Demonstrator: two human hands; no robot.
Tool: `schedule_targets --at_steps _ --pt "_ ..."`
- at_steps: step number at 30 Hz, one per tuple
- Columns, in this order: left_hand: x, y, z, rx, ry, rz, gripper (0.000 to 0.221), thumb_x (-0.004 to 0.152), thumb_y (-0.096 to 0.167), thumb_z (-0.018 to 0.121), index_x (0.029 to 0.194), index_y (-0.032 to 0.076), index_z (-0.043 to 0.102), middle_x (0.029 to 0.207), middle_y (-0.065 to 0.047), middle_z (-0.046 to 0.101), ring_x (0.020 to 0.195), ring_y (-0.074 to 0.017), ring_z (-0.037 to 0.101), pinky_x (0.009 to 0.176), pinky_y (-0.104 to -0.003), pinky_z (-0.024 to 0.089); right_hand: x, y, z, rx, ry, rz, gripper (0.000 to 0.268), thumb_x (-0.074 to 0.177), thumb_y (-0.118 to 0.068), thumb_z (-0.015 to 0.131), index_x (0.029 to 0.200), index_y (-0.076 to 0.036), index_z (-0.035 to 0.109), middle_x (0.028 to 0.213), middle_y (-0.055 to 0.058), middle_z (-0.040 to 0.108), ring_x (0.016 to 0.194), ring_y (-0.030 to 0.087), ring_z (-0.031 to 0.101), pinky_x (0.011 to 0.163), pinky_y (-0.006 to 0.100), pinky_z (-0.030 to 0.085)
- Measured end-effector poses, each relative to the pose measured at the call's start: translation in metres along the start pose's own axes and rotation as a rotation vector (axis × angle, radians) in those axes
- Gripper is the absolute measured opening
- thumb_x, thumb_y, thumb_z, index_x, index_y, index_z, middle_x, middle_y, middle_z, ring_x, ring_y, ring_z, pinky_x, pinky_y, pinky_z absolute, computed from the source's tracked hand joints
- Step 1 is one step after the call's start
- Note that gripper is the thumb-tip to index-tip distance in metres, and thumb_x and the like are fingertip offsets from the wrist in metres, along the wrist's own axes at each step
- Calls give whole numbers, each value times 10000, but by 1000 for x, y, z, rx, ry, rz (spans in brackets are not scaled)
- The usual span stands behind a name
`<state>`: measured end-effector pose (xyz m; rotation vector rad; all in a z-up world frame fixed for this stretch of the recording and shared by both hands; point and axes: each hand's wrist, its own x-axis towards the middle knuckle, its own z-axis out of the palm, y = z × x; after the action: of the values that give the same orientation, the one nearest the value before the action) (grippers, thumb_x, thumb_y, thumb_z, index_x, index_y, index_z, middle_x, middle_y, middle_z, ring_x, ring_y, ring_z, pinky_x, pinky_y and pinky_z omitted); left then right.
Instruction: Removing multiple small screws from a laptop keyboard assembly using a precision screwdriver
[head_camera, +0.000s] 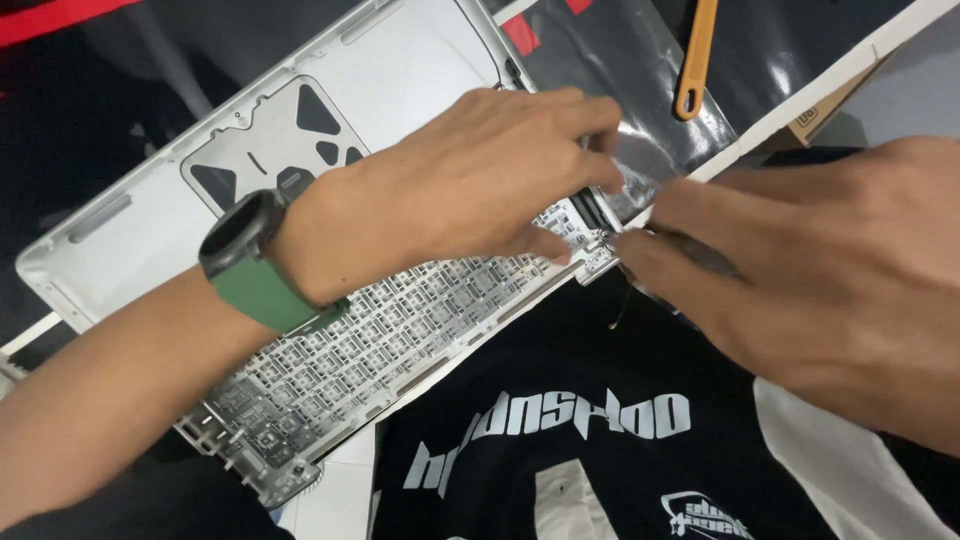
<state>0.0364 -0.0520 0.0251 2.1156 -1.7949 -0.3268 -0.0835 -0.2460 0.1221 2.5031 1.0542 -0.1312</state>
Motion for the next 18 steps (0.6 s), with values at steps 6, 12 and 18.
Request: schedule_targets --at_steps 6,12,18 --pt "0 0 4 -12 -19 -46 739 749 447 903 1339 79 652 1114 -73 590 1016 -314 570 608 -531 558 1 8 5 22 -48 -16 418 991 -498 534 1292 -213 590 1014 -43 670 753 202 766 456 399 550" --pt "-1 -3 9 -79 -22 -85 802 749 431 902 1391 58 597 1242 -145 597 1111 -318 585 771 -484 581 -1 21 7 78 -107 -69 222 1046 -391 526 1144 -197 568 768 -6 599 668 250 715 574 437 609" --pt "-13 10 -4 -95 74 -134 1008 667 313 955 1429 -53 406 1427 -246 462 720 -265 668 541 -417 594 -152 72 222 427 -154 -66 160 876 -368 607 940 -248 692 907 1 654 809 188 642 867 430 536"
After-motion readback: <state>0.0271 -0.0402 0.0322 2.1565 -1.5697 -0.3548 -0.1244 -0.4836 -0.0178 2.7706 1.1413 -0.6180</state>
